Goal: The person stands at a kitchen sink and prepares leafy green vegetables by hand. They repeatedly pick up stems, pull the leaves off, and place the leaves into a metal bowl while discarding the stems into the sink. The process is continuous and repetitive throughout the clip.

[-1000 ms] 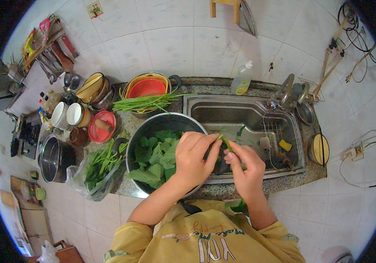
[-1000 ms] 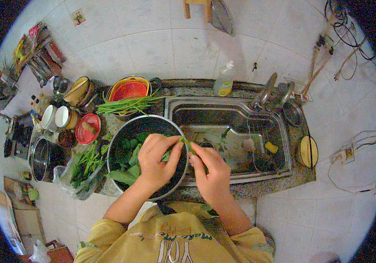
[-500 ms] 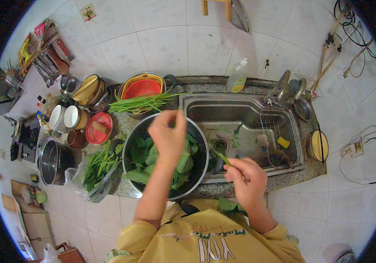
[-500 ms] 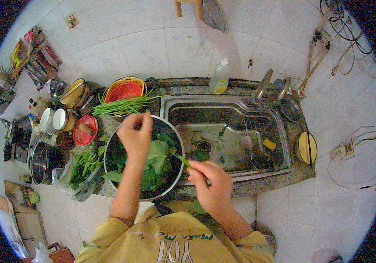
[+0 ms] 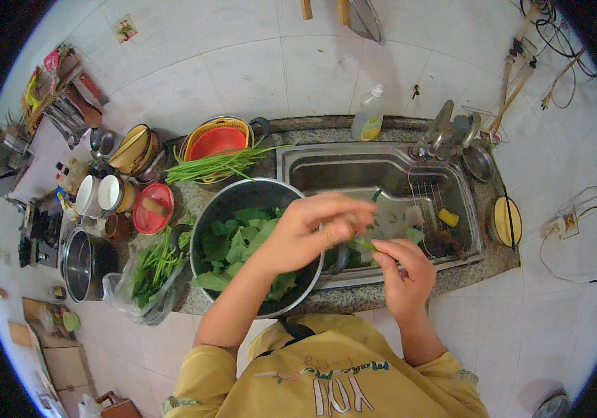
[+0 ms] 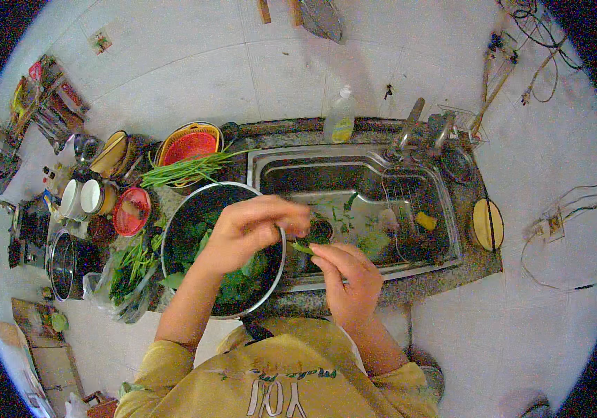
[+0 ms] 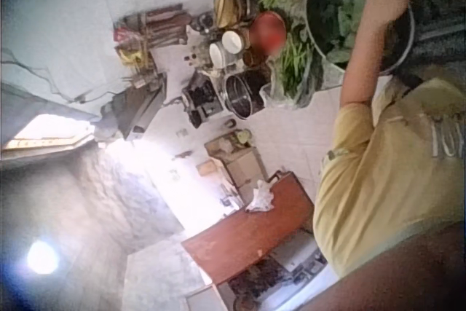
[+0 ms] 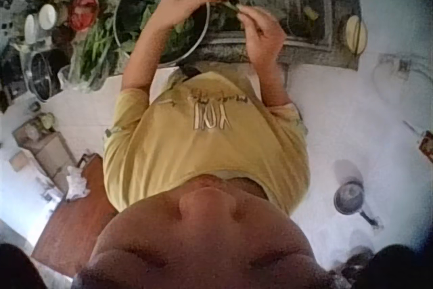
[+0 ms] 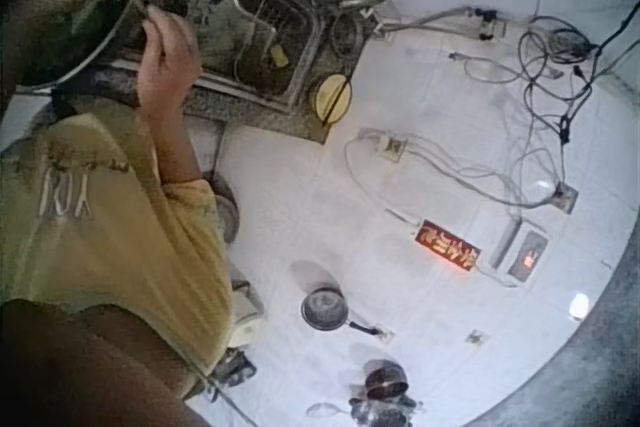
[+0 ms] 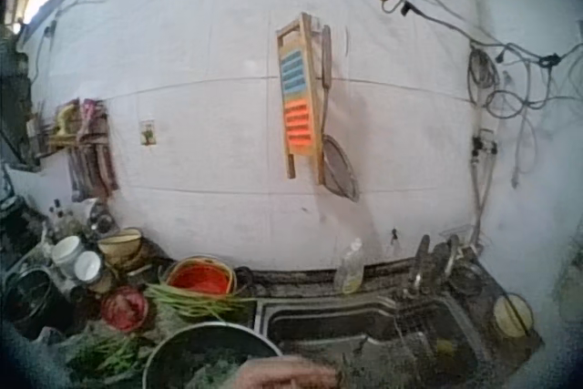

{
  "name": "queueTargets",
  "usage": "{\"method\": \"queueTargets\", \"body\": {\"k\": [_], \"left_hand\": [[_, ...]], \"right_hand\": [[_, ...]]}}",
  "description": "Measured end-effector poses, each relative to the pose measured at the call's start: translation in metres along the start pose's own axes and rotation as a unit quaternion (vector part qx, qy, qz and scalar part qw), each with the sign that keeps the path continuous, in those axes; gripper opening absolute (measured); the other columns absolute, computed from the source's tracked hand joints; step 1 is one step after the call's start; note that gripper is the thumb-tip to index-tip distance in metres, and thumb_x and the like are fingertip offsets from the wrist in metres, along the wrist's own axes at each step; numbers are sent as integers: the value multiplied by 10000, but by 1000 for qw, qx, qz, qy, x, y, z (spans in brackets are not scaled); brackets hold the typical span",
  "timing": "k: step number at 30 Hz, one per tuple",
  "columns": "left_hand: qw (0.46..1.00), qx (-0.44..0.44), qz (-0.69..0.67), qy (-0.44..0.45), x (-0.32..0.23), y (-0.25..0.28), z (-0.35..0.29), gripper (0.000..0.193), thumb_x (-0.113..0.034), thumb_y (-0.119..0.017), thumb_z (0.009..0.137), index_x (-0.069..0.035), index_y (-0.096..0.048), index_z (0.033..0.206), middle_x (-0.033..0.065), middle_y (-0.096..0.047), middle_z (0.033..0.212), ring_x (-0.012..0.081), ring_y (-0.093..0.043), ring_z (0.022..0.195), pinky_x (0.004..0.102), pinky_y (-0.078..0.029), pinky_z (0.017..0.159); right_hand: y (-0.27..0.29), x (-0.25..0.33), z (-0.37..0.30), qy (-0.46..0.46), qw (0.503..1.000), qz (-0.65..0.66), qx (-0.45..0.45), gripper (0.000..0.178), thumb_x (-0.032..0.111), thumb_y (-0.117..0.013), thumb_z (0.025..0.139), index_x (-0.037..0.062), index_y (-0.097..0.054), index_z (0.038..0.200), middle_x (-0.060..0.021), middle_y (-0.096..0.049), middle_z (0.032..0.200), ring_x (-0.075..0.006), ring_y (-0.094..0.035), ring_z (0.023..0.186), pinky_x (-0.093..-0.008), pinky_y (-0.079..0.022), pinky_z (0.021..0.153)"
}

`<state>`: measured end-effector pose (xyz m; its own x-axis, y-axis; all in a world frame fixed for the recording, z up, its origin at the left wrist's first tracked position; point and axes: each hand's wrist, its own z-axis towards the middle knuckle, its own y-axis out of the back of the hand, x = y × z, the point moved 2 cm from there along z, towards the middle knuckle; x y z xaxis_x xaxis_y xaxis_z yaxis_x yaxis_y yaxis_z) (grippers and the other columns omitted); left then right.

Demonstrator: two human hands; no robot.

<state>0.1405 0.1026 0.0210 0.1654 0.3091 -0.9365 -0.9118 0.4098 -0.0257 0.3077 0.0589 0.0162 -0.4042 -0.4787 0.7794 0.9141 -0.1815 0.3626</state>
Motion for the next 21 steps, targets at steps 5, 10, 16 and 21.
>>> {"method": "queueTargets", "body": {"k": [5,10,16,21], "left_hand": [[979,2,190,-73,-18,-4,-5,152,-42,-628,720,-26,-644,870,93,-606,753,195,-575,696,272,-448,616],[969,-23,236,-68,-19,-8,-7,140,-28,-636,706,-35,-652,845,84,-613,740,198,-585,674,274,-456,607],[961,-39,268,-59,-25,-10,-8,118,-27,-628,710,-27,-643,828,83,-599,718,199,-579,661,278,-451,585],[948,-32,303,-97,-25,-13,-11,125,-30,-617,717,-31,-631,841,85,-588,714,207,-571,644,284,-449,557]], "right_hand": [[2,-3,2,-20,1000,14,1,151,-27,-627,688,38,-646,822,-111,-623,765,-213,-600,704,-271,-467,640],[2,-13,1,-79,994,74,19,142,-6,-637,687,38,-649,822,-102,-625,765,-199,-601,712,-262,-462,647],[0,-17,2,-96,990,95,27,139,15,-649,686,39,-653,822,-94,-632,776,-185,-601,721,-261,-460,659],[0,-18,4,-105,988,104,37,143,7,-645,684,37,-653,824,-92,-630,774,-181,-598,723,-257,-458,662]]}}
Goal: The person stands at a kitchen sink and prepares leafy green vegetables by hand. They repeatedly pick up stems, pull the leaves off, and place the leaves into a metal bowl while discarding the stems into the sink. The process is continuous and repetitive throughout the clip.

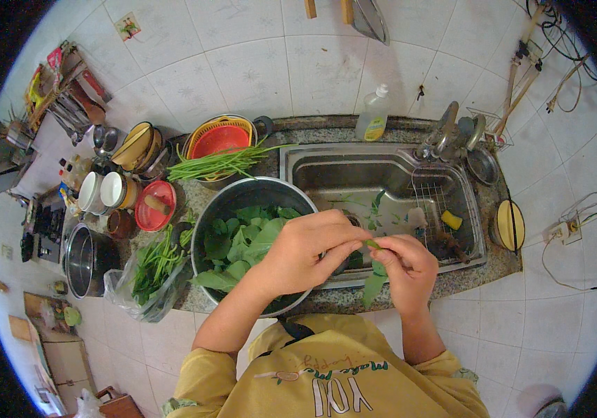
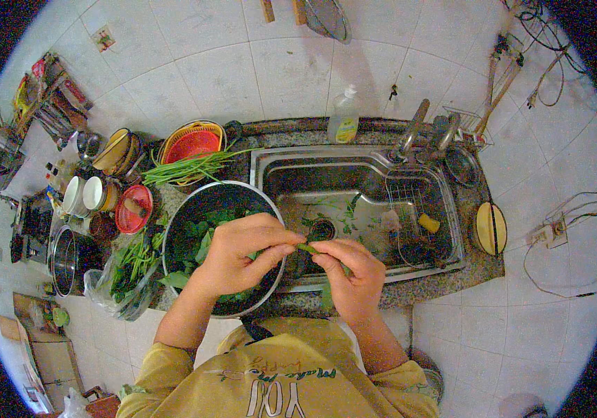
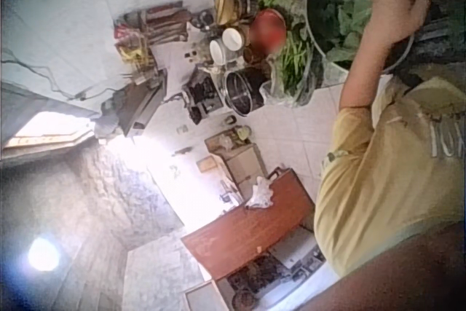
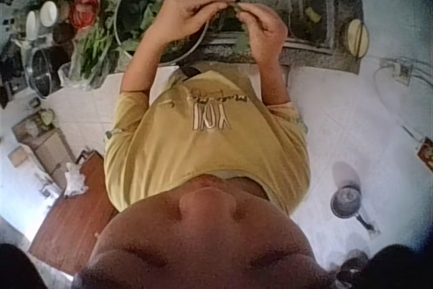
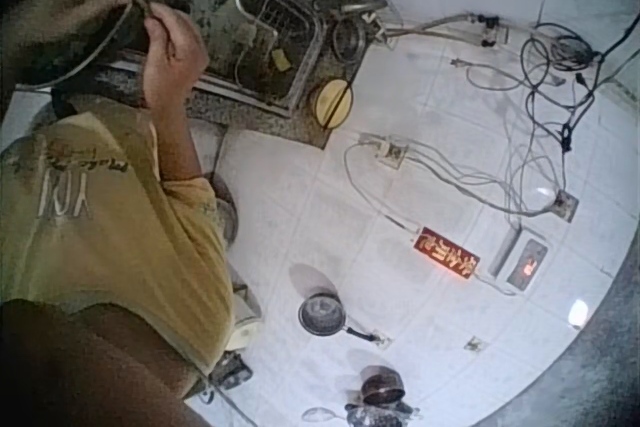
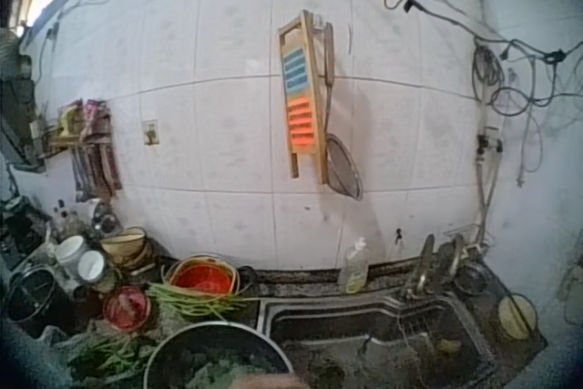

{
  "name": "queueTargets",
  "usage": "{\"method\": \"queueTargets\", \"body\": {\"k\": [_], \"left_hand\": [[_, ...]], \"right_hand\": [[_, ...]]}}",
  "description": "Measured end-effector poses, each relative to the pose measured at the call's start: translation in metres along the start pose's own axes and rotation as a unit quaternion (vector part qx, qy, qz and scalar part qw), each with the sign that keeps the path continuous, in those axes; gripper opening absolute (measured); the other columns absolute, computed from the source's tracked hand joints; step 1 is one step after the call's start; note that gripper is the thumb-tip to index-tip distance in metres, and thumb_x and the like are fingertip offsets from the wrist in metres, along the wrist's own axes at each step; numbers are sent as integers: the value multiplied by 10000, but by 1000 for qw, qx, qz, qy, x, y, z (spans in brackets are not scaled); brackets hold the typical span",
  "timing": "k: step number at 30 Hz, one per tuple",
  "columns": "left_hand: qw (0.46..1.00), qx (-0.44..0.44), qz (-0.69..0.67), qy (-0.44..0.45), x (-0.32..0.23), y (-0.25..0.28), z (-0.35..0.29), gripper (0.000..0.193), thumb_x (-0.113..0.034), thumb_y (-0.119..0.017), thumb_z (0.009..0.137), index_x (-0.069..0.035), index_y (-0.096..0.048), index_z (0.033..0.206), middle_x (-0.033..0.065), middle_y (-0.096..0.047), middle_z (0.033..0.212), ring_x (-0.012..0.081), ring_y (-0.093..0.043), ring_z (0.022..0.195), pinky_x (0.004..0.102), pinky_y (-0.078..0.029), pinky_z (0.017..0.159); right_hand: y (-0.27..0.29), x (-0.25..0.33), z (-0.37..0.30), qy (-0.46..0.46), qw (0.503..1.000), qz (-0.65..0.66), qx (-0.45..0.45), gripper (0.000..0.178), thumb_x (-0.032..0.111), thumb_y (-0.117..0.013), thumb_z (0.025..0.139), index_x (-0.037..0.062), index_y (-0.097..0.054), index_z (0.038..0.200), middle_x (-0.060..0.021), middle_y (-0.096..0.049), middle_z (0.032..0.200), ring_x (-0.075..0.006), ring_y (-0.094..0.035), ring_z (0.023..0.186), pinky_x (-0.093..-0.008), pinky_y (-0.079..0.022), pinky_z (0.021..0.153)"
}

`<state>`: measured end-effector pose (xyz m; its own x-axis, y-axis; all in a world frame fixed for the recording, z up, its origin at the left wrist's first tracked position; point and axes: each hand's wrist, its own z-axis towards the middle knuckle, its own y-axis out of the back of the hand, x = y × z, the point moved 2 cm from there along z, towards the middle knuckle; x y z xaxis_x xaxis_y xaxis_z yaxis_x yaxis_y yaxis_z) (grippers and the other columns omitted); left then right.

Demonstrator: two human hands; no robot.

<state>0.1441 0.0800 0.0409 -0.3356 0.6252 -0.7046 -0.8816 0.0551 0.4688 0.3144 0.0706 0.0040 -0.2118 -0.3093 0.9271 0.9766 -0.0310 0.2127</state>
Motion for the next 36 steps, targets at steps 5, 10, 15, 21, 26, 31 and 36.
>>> {"method": "queueTargets", "body": {"k": [5,10,15,21,26,31,36], "left_hand": [[998,-2,56,-30,-1,-2,0,136,-24,-611,705,-33,-623,840,90,-584,728,228,-566,634,291,-455,552],[999,-14,30,1,2,-5,0,107,-30,-608,710,-25,-612,816,76,-573,709,188,-561,602,271,-443,519],[983,-8,-110,144,12,-19,-6,75,-50,-591,759,-5,-602,818,39,-546,679,83,-531,537,222,-412,466],[961,-1,-179,209,16,-22,-9,70,-45,-562,797,13,-596,814,39,-534,692,78,-525,512,194,-410,452],[934,-17,-256,249,34,-17,-31,87,-46,-554,805,19,-582,854,30,-529,703,77,-521,516,197,-413,463],[880,-125,-331,315,53,8,-51,85,-28,-529,811,15,-577,866,36,-529,642,96,-512,521,211,-415,465],[832,-297,-342,320,84,37,-64,106,-62,-521,822,12,-568,881,35,-533,664,111,-484,530,218,-388,466]], "right_hand": [[1,-5,1,-20,1000,11,17,150,-2,-641,677,32,-649,823,-86,-625,769,-177,-593,723,-257,-457,660],[-1,-8,0,-39,996,82,21,145,-31,-617,690,-2,-630,831,-89,-617,770,-160,-596,717,-242,-466,650],[-4,-10,1,-71,975,210,15,133,-70,-562,725,-41,-603,849,-95,-613,783,-145,-600,714,-228,-483,647],[-4,-16,7,-80,963,239,-94,114,-62,-503,758,-45,-594,825,-89,-618,786,-145,-588,695,-260,-486,681],[23,-18,26,-56,931,333,-136,81,12,-496,820,-9,-560,865,-69,-582,815,-149,-541,699,-336,-476,762],[59,-39,39,-33,895,403,-190,131,70,-499,852,7,-510,967,-59,-540,842,-160,-523,761,-369,-464,774],[94,-54,47,14,906,351,-237,179,98,-461,880,0,-475,1029,-57,-517,880,-151,-509,764,-357,-446,811]]}}
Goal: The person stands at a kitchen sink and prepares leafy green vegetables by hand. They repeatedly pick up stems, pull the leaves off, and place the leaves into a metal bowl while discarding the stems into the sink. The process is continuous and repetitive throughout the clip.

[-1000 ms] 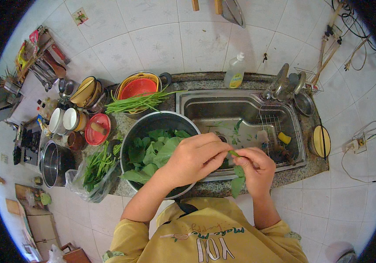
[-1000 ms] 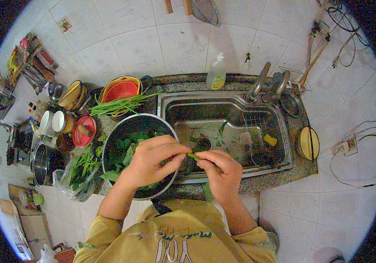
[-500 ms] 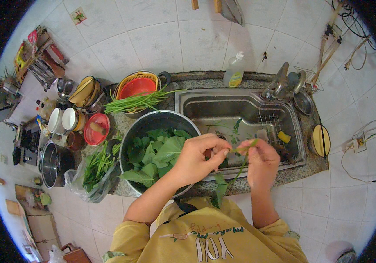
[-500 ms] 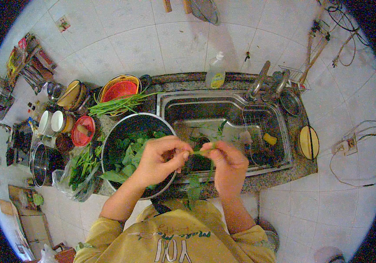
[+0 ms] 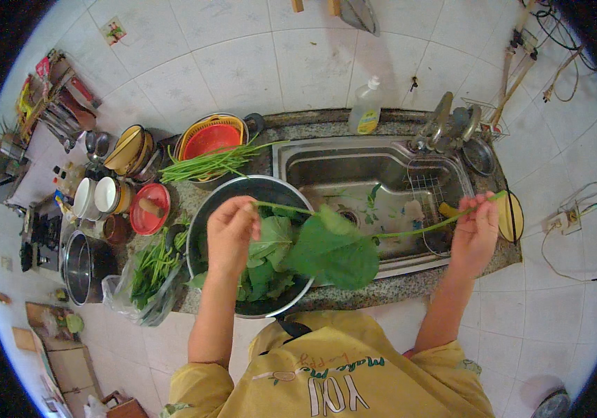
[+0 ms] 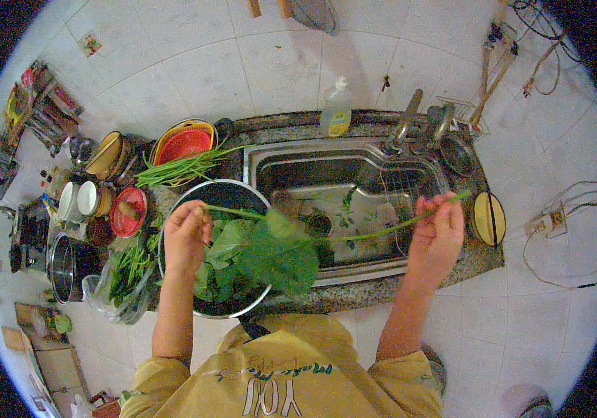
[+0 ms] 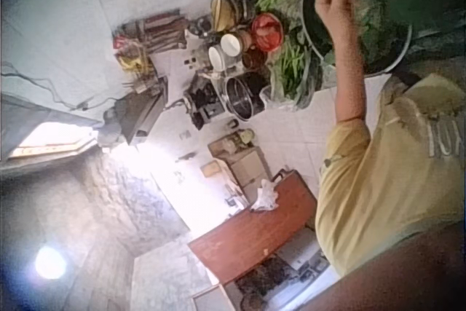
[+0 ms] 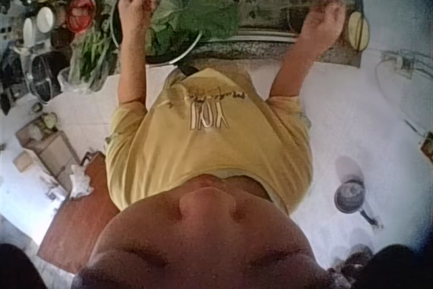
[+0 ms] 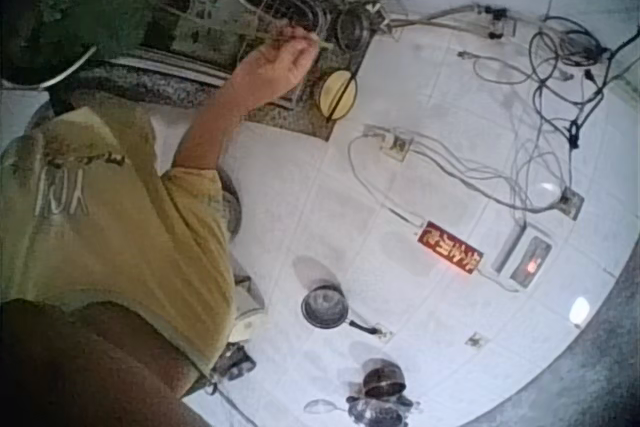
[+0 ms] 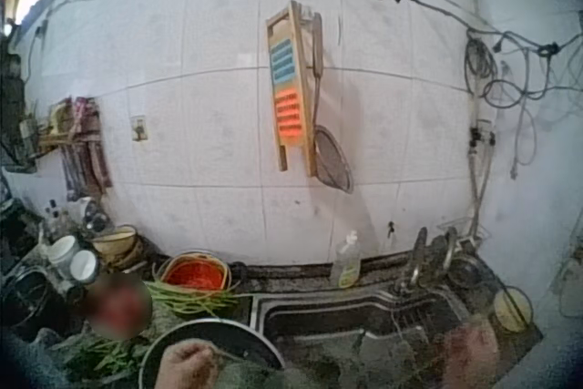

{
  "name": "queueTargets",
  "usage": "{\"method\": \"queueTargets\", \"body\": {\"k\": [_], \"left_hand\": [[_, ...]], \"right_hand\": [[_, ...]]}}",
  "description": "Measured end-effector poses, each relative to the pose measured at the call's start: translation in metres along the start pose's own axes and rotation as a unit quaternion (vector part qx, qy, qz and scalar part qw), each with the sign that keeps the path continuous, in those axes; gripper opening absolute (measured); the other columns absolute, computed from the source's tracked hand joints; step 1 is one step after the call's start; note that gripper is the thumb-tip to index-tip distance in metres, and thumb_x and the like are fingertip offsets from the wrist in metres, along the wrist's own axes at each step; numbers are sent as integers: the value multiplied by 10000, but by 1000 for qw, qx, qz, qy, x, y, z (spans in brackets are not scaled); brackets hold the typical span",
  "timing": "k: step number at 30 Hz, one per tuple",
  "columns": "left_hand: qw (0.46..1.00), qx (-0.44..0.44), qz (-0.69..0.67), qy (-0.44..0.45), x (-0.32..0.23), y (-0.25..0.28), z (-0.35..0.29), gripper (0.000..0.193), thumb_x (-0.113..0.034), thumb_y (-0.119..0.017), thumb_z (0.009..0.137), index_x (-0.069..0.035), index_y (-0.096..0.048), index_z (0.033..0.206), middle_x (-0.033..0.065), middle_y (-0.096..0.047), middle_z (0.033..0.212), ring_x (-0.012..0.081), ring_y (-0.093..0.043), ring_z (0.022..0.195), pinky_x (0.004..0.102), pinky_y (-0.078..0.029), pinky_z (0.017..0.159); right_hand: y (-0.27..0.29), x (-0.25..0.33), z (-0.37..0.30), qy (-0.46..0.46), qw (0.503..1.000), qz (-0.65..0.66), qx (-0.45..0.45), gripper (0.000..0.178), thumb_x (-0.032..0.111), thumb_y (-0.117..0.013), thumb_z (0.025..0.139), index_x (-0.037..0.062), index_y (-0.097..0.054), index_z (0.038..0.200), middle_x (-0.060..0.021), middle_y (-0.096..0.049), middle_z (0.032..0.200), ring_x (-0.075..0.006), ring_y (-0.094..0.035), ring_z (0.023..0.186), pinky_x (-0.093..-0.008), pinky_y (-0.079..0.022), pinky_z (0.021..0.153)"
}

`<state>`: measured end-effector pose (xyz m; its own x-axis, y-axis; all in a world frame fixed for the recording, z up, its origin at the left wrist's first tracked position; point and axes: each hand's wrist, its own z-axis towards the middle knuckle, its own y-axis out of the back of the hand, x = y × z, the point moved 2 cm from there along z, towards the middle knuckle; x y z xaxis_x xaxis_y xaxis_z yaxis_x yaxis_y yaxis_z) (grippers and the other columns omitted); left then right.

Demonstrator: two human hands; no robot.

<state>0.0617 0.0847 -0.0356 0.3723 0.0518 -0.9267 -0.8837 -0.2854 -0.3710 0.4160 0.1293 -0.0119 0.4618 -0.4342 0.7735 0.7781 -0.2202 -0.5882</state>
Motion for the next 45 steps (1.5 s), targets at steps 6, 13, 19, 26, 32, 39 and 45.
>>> {"method": "queueTargets", "body": {"k": [6,13,19,26,32,39,45], "left_hand": [[991,-116,5,-67,9,45,28,137,-99,-525,830,9,-570,900,30,-530,681,99,-484,562,224,-398,503],[970,79,230,-28,14,-26,34,140,-77,-574,797,13,-615,896,46,-606,733,94,-553,613,218,-456,567],[927,255,260,-88,18,-105,40,118,-84,-603,777,-1,-631,857,48,-609,734,101,-561,631,231,-463,586],[702,271,510,-416,17,-133,64,156,-143,-634,716,-76,-649,856,110,-578,861,265,-561,799,338,-458,676],[735,286,542,-292,24,-131,72,198,-136,-613,735,-74,-637,922,129,-587,876,246,-568,827,336,-454,711],[832,513,206,37,68,-117,-8,289,-205,-441,902,25,-560,1029,98,-616,968,144,-557,920,281,-428,828],[870,457,187,-1,65,-107,-38,338,-192,-556,824,-36,-517,1121,118,-510,1159,227,-466,1090,340,-346,931]], "right_hand": [[48,19,22,47,997,47,-34,205,100,-444,890,-11,-469,1060,-78,-524,917,-162,-522,824,-340,-412,891],[28,5,16,-24,992,123,-33,241,89,-496,861,5,-472,1085,-67,-536,925,-157,-533,834,-343,-416,902],[-21,-14,-6,-105,974,195,55,242,65,-533,833,-9,-498,1060,-82,-558,908,-171,-553,844,-361,-429,899],[-36,-19,-12,-121,972,189,65,219,59,-515,843,-25,-514,1045,-113,-585,892,-191,-574,837,-394,-445,891],[-34,-21,-9,-110,973,184,84,226,70,-512,849,-23,-506,1054,-106,-578,902,-196,-573,825,-395,-440,897],[-43,-29,3,-127,970,207,29,246,65,-515,847,-17,-490,1077,-96,-567,904,-176,-560,819,-390,-402,942],[-64,-34,18,-144,932,325,74,217,40,-479,859,-32,-479,1064,-90,-543,896,-171,-536,878,-345,-369,978]]}}
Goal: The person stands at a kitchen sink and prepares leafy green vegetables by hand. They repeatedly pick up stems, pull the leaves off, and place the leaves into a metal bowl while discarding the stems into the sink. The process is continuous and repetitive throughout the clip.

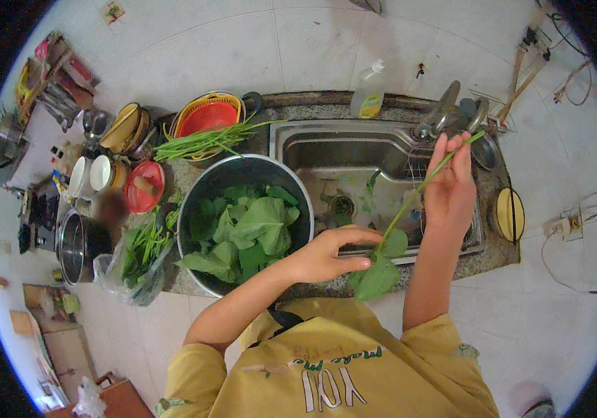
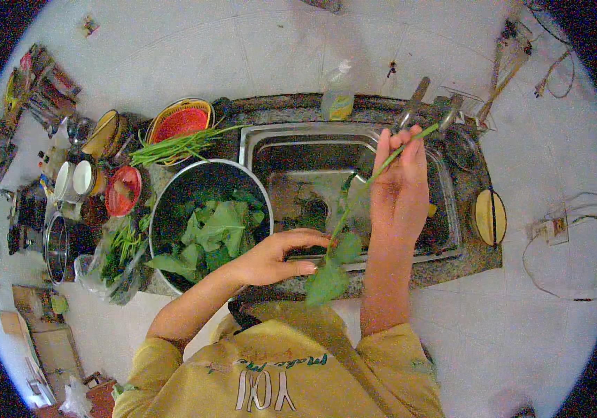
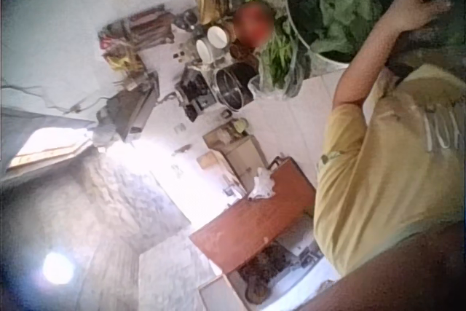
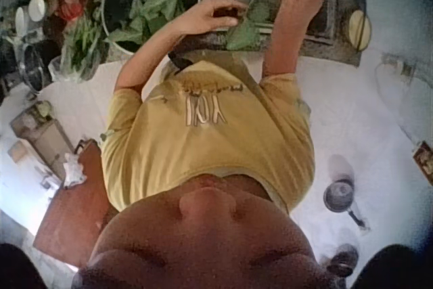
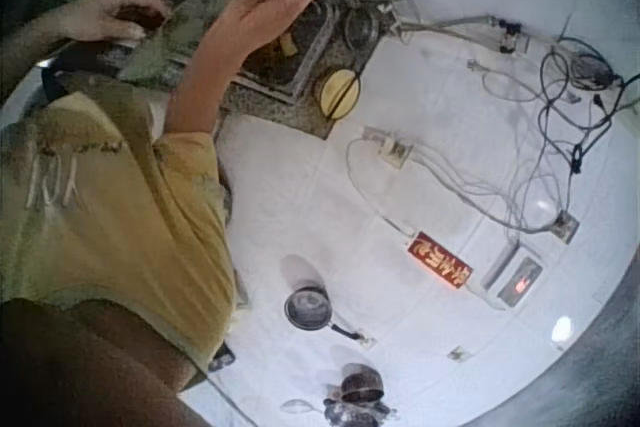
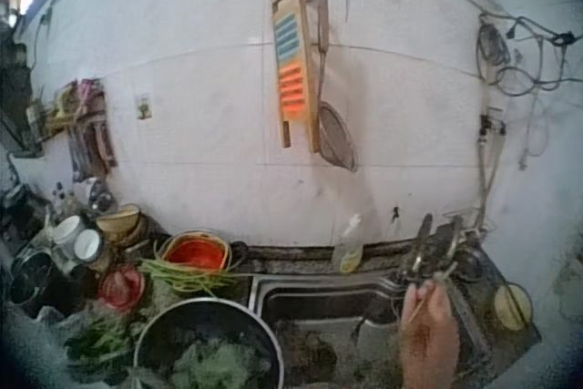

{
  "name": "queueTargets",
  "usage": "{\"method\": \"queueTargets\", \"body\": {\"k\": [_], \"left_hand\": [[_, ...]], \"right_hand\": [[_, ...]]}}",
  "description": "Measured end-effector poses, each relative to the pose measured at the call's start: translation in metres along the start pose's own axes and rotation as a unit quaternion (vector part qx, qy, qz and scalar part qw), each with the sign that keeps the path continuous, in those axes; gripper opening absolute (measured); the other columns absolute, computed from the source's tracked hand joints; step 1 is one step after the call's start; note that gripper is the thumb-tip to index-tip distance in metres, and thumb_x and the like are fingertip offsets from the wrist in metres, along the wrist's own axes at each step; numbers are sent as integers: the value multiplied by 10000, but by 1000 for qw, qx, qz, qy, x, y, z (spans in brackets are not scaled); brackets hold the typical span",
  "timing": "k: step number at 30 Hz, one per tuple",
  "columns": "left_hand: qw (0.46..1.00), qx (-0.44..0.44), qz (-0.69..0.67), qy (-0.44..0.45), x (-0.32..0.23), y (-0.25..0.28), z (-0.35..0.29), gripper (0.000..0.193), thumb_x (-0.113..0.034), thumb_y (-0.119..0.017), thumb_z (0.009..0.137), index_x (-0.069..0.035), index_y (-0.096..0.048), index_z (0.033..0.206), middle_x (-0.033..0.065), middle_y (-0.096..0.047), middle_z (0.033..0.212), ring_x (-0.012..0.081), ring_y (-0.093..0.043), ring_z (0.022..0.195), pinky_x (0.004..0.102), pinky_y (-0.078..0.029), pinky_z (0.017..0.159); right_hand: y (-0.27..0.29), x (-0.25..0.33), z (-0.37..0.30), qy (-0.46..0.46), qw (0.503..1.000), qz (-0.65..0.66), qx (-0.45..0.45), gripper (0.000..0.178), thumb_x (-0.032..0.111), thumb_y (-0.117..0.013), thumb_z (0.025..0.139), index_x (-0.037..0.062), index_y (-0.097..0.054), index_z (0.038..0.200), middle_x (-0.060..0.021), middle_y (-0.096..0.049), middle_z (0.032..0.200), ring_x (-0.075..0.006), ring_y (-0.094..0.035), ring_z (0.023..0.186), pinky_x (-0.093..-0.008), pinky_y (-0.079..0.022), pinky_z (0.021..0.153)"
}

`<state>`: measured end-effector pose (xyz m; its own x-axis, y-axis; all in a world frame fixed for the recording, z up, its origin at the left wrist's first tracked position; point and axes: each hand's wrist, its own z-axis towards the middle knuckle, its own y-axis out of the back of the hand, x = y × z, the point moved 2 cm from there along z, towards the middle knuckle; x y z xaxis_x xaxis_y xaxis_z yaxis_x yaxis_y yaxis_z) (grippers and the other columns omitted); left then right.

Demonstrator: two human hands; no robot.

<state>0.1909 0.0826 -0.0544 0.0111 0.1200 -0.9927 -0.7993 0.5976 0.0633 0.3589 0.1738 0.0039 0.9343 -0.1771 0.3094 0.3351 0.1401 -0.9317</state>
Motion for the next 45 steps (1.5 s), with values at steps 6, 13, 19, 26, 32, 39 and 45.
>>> {"method": "queueTargets", "body": {"k": [6,13,19,26,32,39,45], "left_hand": [[993,-97,31,-55,-14,0,-6,260,-71,-620,742,-41,-567,995,115,-526,1139,235,-468,1086,347,-339,937],[969,-237,-54,-46,-29,16,-30,158,18,-603,730,-2,-595,886,105,-595,992,202,-543,959,304,-414,847],[957,-285,34,-39,-60,27,-49,186,11,-637,711,5,-594,891,93,-606,909,164,-576,841,274,-445,764],[932,-361,-13,-21,-84,24,-57,219,-23,-654,719,-10,-559,917,63,-625,814,87,-578,739,212,-443,652],[927,-368,66,-27,-92,24,-61,188,-26,-668,709,-15,-561,864,47,-626,785,80,-583,717,207,-451,621],[924,-363,122,-8,-93,29,-67,130,-57,-656,705,-35,-600,821,73,-612,835,157,-577,770,267,-442,686],[805,-433,386,-123,-100,26,-75,324,-261,-657,686,-43,-574,911,118,-510,1006,291,-455,949,372,-354,809]], "right_hand": [[-17,-17,15,-26,993,107,31,210,61,-453,872,-28,-470,1061,-112,-528,941,-195,-529,888,-330,-368,983],[-56,-41,-16,-138,959,-185,165,420,282,-431,888,-27,-420,1172,-166,-506,1110,-283,-501,1031,-379,-393,930],[-43,-46,-48,-244,826,-382,335,347,52,-592,755,-21,-510,1084,-126,-584,978,-203,-572,906,-320,-465,794],[-37,-55,-62,-278,857,-311,301,272,-42,-617,699,8,-521,948,-109,-595,881,-178,-587,821,-289,-480,721],[-34,-61,-67,-294,867,-290,278,234,-7,-594,747,40,-484,949,-121,-596,892,-185,-589,813,-294,-481,707],[-37,-65,-74,-265,875,-304,267,155,46,-562,796,50,-466,919,-142,-602,913,-198,-579,874,-304,-464,746],[-52,-65,-78,12,796,-500,340,94,45,-525,813,61,-458,877,-120,-620,958,-271,-537,983,-355,-407,854]]}}
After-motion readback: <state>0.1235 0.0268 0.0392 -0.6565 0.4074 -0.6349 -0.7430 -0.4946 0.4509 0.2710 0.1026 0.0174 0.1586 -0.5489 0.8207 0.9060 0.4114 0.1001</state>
